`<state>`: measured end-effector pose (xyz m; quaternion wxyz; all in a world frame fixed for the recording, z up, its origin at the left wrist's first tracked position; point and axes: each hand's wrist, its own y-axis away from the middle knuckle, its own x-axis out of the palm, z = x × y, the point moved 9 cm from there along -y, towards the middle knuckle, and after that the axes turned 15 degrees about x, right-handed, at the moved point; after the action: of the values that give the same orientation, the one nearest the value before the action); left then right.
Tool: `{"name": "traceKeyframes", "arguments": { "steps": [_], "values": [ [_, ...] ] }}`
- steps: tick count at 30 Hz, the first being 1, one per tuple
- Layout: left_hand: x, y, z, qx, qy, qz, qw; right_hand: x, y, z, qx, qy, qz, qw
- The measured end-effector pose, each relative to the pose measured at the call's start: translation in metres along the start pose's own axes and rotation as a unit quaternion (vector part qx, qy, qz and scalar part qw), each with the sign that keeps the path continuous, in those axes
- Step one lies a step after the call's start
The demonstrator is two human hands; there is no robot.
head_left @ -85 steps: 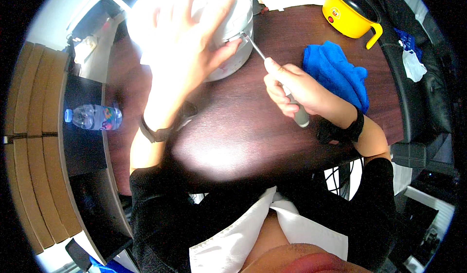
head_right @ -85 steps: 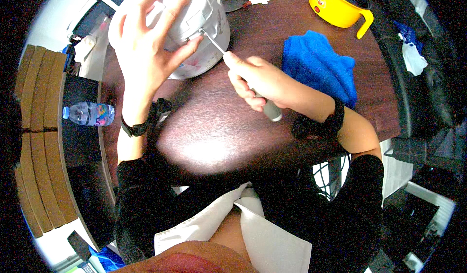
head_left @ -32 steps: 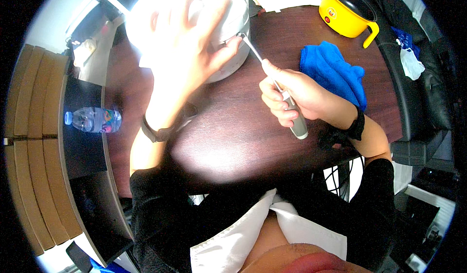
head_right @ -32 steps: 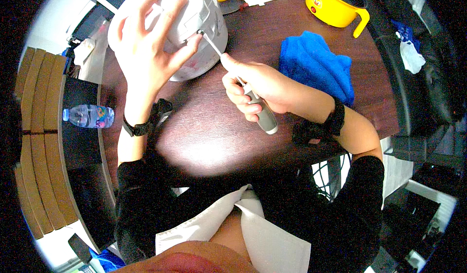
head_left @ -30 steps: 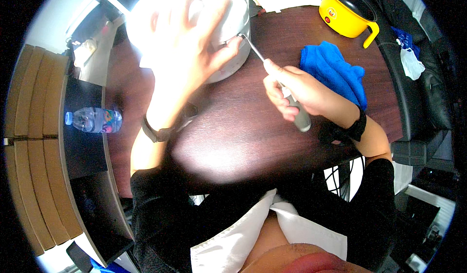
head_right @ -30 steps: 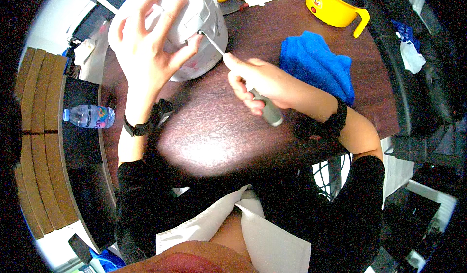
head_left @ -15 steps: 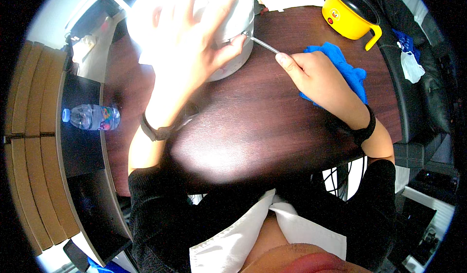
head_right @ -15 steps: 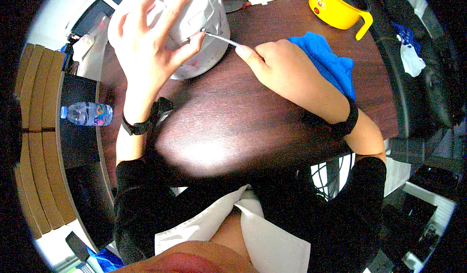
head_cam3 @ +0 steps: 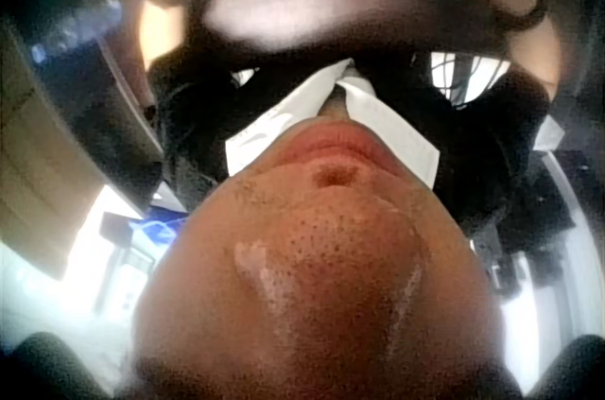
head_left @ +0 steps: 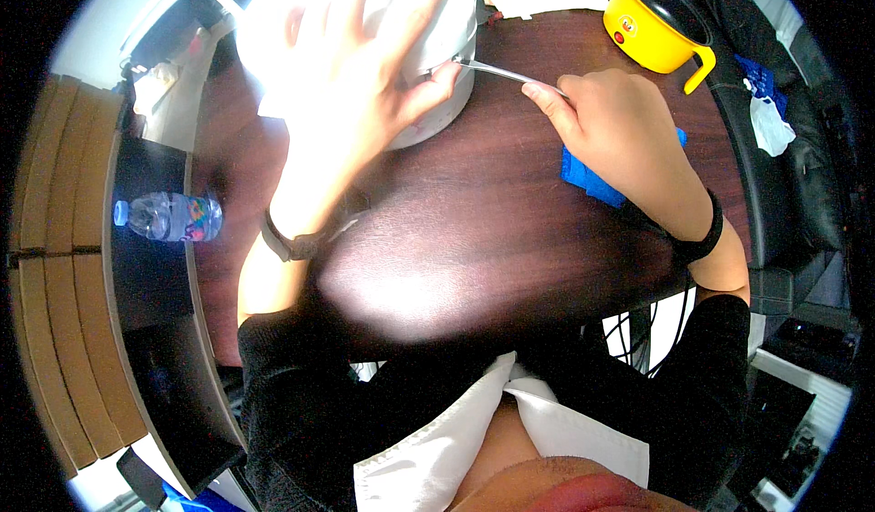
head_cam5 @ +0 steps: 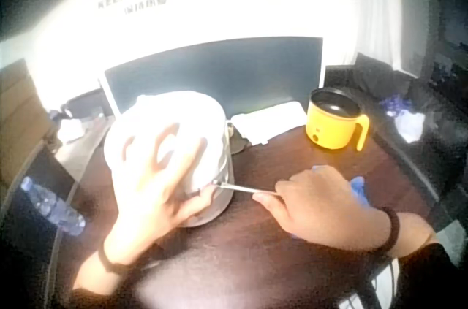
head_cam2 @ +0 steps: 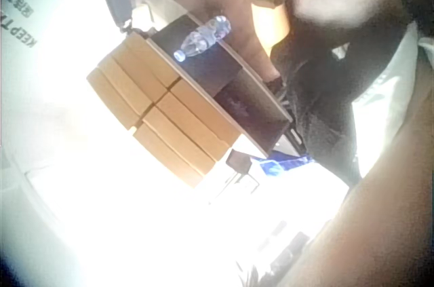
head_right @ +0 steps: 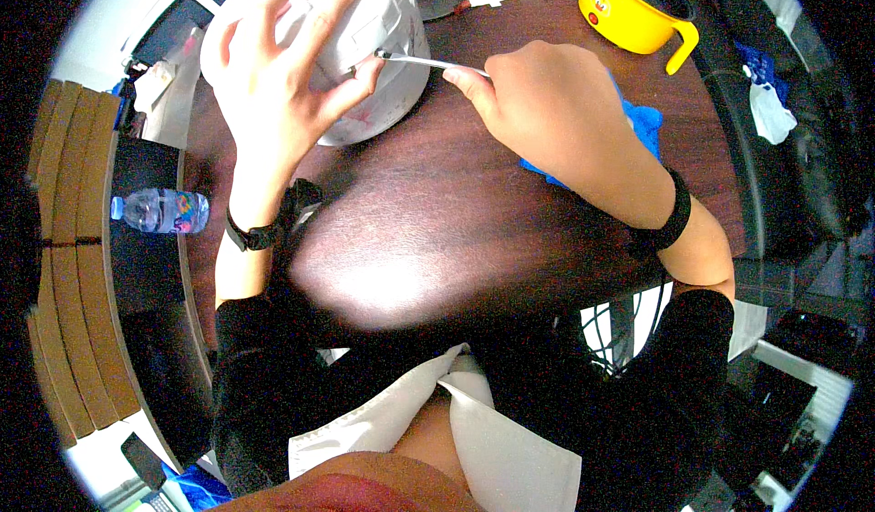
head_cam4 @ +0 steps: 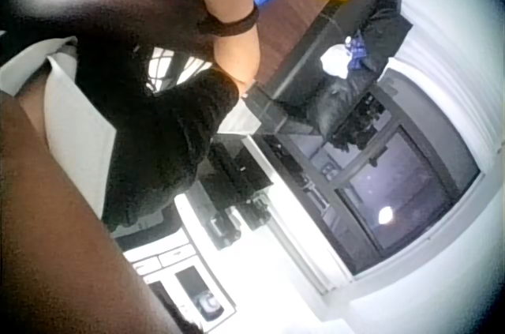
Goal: The person wipes a white appliance with a blue cloth, then uses a screwdriver to remove screws from the appliance and its lid. The person manipulates the appliance and lid while unscrewing components.
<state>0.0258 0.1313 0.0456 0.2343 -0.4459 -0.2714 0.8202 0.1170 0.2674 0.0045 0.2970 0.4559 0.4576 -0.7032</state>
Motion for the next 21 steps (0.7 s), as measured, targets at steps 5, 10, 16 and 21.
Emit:
{"name": "traceKeyframes", "arguments": {
  "steps": [5, 10, 16, 21],
  "values": [
    [-0.005, 0.001, 0.001, -0.007, 0.009, -0.009, 1.0, 0.045, 0.0, -0.011, 0.049, -0.194, 0.176, 0.964],
    [-0.002, -0.001, 0.001, -0.013, 0.032, -0.012, 0.999, 0.1, 0.047, 0.016, 0.207, -0.574, 0.523, 0.596],
    [-0.005, -0.005, 0.0, 0.005, -0.041, -0.017, 0.999, 0.095, 0.057, 0.032, 0.237, -0.613, 0.563, 0.5],
    [-0.006, -0.006, 0.002, 0.01, -0.032, -0.021, 0.999, 0.07, 0.022, -0.008, 0.139, -0.384, 0.321, 0.855]
  ]
}}
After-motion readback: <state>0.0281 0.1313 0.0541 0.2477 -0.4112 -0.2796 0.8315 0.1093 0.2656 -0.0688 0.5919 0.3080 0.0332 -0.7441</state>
